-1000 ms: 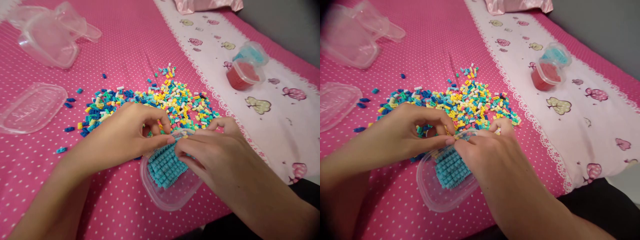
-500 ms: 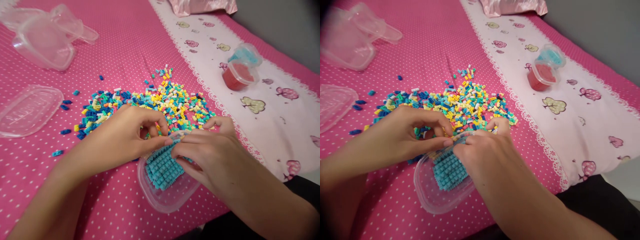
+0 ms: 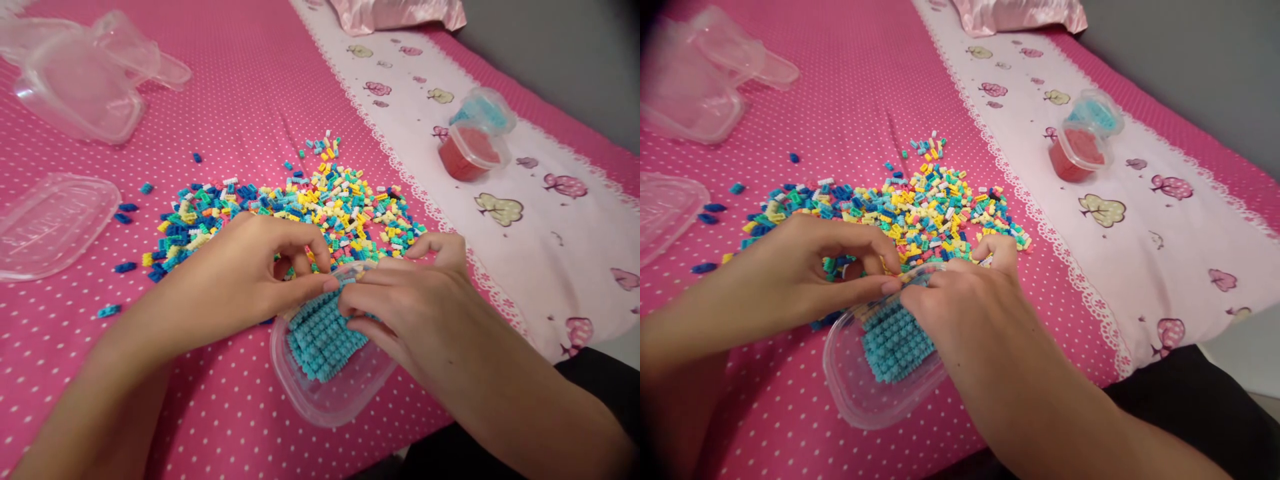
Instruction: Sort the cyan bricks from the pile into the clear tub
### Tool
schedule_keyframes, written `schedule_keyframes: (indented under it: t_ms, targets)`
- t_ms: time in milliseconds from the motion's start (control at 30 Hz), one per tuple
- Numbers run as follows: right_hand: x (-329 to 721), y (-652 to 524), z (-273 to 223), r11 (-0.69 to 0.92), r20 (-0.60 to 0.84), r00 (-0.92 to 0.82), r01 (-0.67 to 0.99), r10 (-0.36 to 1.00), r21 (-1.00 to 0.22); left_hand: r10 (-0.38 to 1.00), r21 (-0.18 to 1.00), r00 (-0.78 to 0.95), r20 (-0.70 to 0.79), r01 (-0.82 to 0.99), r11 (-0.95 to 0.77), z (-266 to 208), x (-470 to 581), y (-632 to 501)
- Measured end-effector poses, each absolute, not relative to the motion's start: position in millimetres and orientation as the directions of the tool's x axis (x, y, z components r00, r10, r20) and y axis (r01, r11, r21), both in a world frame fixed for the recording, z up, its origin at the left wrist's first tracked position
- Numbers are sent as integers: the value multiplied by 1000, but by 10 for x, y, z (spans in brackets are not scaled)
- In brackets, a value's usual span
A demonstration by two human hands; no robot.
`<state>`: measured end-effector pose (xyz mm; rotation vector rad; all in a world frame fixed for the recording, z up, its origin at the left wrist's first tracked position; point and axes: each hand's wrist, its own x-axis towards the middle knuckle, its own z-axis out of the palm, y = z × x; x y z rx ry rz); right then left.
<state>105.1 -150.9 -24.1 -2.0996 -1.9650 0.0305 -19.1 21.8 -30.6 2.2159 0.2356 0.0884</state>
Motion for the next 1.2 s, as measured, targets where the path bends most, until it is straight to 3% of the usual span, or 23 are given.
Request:
schedule_keyframes:
  t_ms: [200, 400, 533, 667, 767, 1200]
  targets:
    - [1156, -1605, -115, -74, 164, 136, 940, 977, -333, 183, 797, 982, -53, 152, -584, -298, -204, 216]
    - [1405, -1686, 17, -117, 378, 285, 905, 881, -409, 210, 775, 977, -39, 162, -611, -271, -198, 223]
    - [1649, -1796, -154, -169, 415, 433, 827, 800, -536, 323, 703, 930, 175, 112, -703, -280, -201, 265]
    - [1928, -1920, -499, -144, 423, 486, 769, 764, -623, 525, 572, 759, 385, 250, -781, -299, -219, 330]
    - [2087, -1881, -665, -120, 405, 473, 752, 782, -648, 610, 551, 681, 405, 350, -757, -322, -231, 347]
    - [2345, -1483, -951, -86, 425, 445, 764, 788, -639, 741, 560, 504, 443, 491, -668, -456, -389, 373]
